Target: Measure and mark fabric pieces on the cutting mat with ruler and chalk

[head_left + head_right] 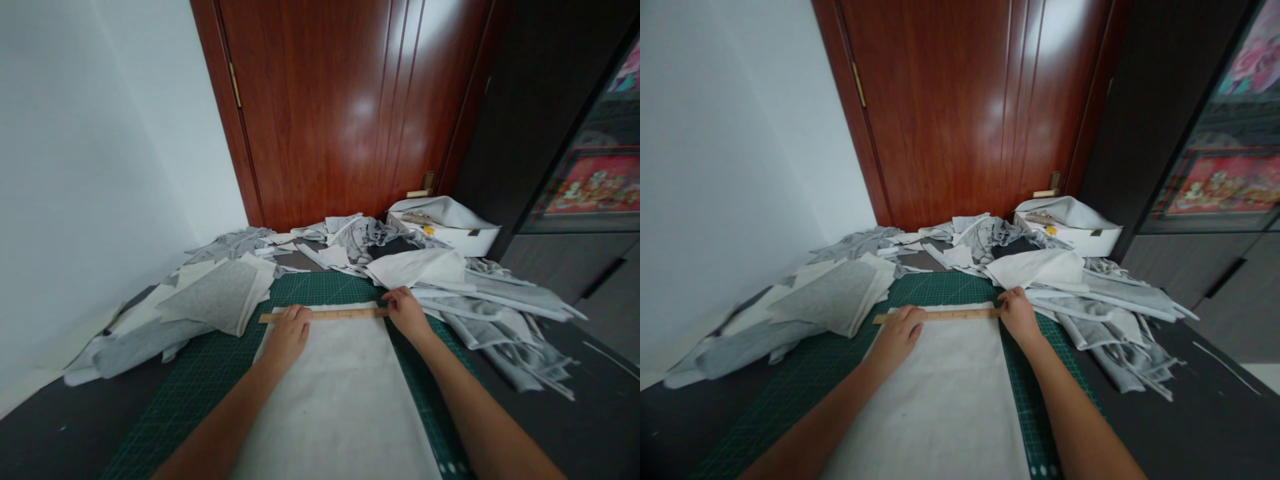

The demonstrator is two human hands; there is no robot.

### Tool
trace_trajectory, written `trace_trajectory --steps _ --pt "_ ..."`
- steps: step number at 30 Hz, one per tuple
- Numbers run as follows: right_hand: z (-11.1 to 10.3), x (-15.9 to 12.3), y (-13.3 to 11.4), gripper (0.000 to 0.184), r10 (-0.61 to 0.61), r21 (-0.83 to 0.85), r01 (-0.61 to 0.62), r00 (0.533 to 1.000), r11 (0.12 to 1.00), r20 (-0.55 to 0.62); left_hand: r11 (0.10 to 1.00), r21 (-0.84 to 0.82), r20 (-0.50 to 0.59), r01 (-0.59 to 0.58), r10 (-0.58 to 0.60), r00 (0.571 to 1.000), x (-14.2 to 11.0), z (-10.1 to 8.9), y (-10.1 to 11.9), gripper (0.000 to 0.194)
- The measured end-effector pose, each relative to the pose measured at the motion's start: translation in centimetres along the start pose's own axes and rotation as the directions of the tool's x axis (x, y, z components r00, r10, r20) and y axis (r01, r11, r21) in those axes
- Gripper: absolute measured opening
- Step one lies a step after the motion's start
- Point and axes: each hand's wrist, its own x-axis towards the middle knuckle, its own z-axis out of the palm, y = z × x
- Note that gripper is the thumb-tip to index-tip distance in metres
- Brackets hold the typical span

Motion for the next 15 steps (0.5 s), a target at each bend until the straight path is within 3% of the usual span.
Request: trace_trajectory --steps 6,15 --pt "0.0 0.0 0.5 0.021 -0.082 0.047 0.074 0.972 0.996 0.219 0.992 -0.085 0.061 -0.094 0.100 0.993 -0.3 -0.2 0.6 0.026" --pt "0.2 0.1 1.2 0.023 -0.162 0.100 0.144 0.962 0.985 0.217 0.998 -0.027 0.091 -0.059 0.062 0.994 -0.5 -0.2 1.4 0.030"
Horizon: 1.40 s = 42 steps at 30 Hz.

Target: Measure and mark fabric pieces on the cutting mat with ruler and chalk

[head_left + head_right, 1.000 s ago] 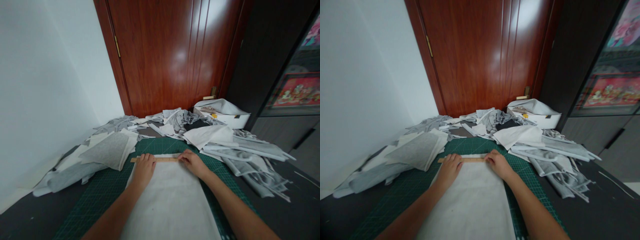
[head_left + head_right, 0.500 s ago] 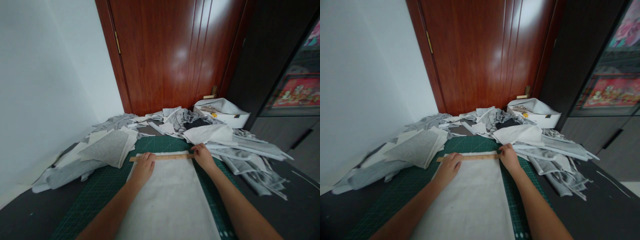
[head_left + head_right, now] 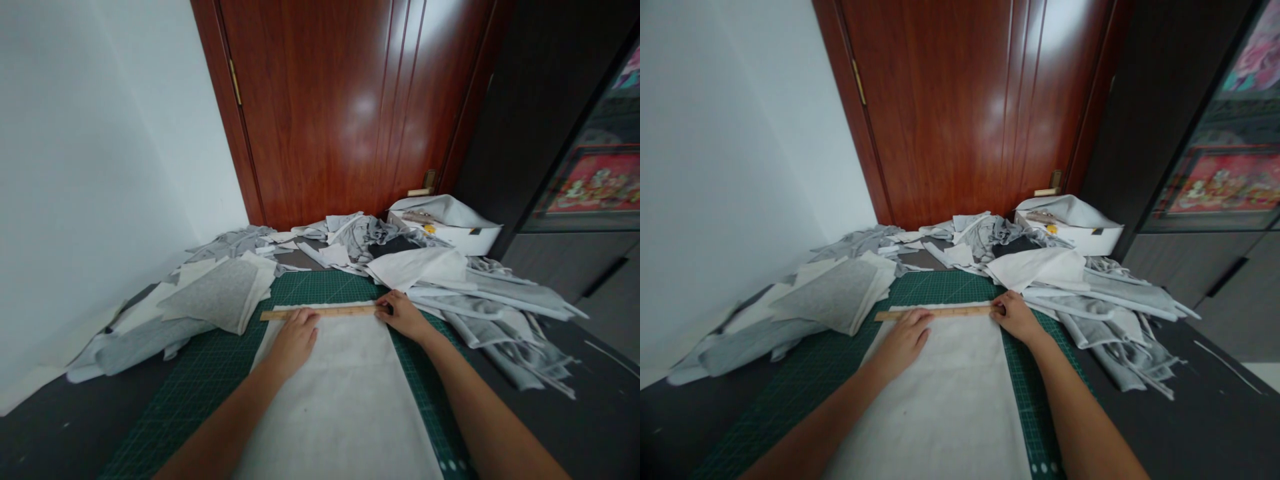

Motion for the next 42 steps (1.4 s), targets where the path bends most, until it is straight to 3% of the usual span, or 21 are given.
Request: trace_trajectory --steps 19,31,42 --pt "-0.05 -0.03 -0.34 0.020 0.007 -0.010 -0.007 1.000 1.000 -0.007 1.000 -0.025 -0.022 -0.015 0.014 1.000 -0.07 -0.11 0.04 0.034" --pt "-0.03 -0.05 -0.27 0.019 -0.003 -0.007 0.003 1.000 1.000 -0.007 0.996 0.086 0.018 -0.008 0.007 1.000 -0.29 0.39 0.26 0.040" --pt "-0.18 -0.12 -0.49 0.020 -0.006 -0.017 0.006 1.000 1.000 0.005 0.996 0.092 0.039 0.002 -0.006 0.999 -0.26 -0.05 0.59 0.038"
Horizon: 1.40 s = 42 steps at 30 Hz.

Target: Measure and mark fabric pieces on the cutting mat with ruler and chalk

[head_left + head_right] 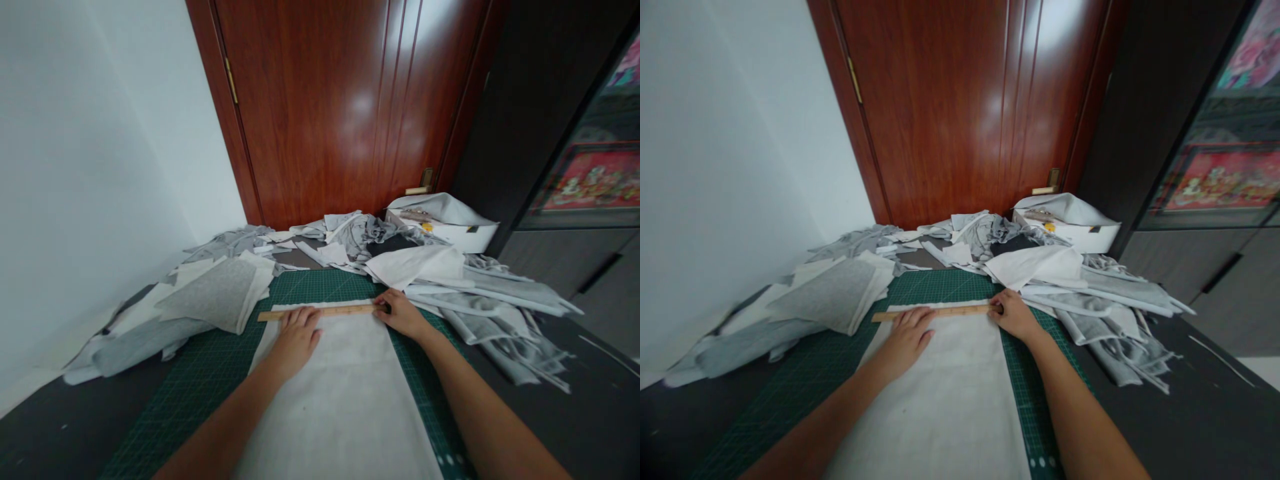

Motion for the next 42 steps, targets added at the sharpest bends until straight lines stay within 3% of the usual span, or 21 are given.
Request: trace_trajectory --steps 32,42 --pt "-0.3 -0.1 -0.7 0.014 0.001 -0.009 0.000 1.000 1.000 0.009 0.999 -0.033 0.006 0.009 -0.008 1.000 0.0 -0.3 0.3 0.035" --pt "0.7 0.0 -1.9 0.024 -0.058 0.072 0.077 0.970 0.994 -0.235 1.000 0.001 0.058 0.021 -0.021 0.998 0.1 -0.7 0.6 0.035"
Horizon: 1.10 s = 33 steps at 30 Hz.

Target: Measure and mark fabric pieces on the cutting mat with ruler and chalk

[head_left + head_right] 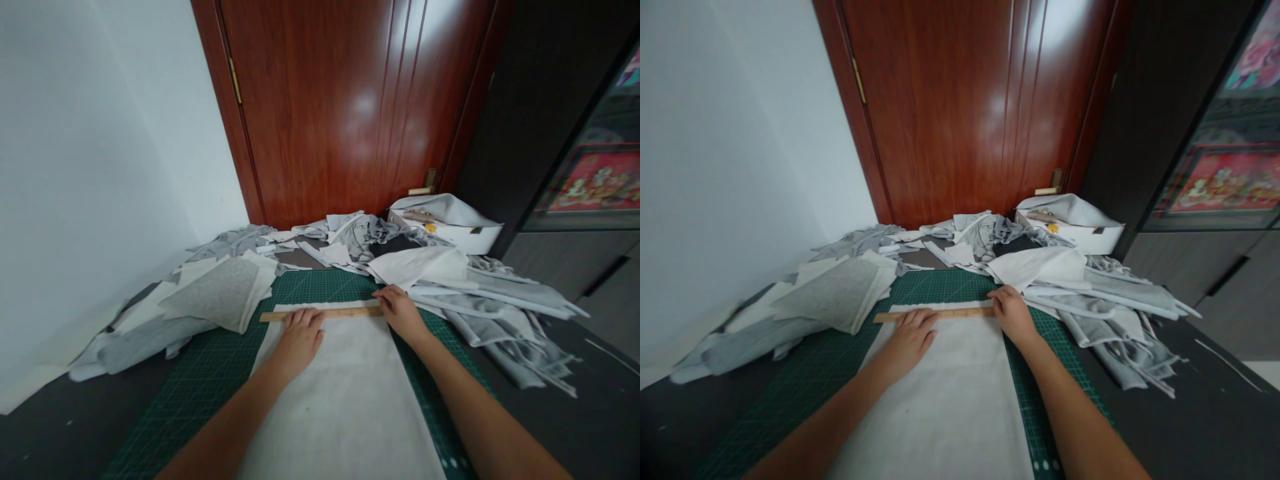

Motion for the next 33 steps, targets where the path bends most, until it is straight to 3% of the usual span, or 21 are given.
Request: trace_trajectory --steps 4,9,13,16,21,26,33 --pt "1.3 -0.1 -2.7 0.028 -0.060 0.138 0.056 0.998 0.989 0.028 0.999 0.037 0.003 0.008 -0.008 1.000 -0.3 0.0 0.2 0.037" --pt "3.5 1.0 -6.1 0.024 -0.062 0.245 0.035 0.993 0.969 0.101 0.971 0.227 -0.058 0.078 -0.066 0.996 -0.8 -0.6 1.2 0.039" --pt "5.4 3.1 -8.5 0.007 -0.041 0.278 -0.021 0.976 0.960 0.214 0.940 0.298 0.001 0.168 -0.177 0.984 -0.9 -1.0 2.1 0.042" --pt "7.2 4.9 -10.2 0.005 -0.031 0.301 -0.058 0.959 0.952 0.281 0.928 0.323 0.056 0.185 -0.214 0.975 -0.8 -1.2 2.5 0.047" --pt "10.8 7.5 -12.6 0.002 0.077 0.228 -0.193 0.896 0.954 0.438 0.922 0.325 0.144 0.212 -0.269 0.952 -0.7 -1.0 2.9 0.048" --pt "13.8 8.7 -14.2 0.007 0.091 0.183 -0.205 0.866 0.961 0.491 0.917 0.315 0.205 0.245 -0.317 0.926 -0.7 -0.3 2.9 0.049" --pt "15.6 8.9 -15.3 0.006 0.103 0.139 -0.206 0.841 0.968 0.531 0.928 0.311 0.199 0.205 -0.275 0.941 -0.8 0.3 2.9 0.046"
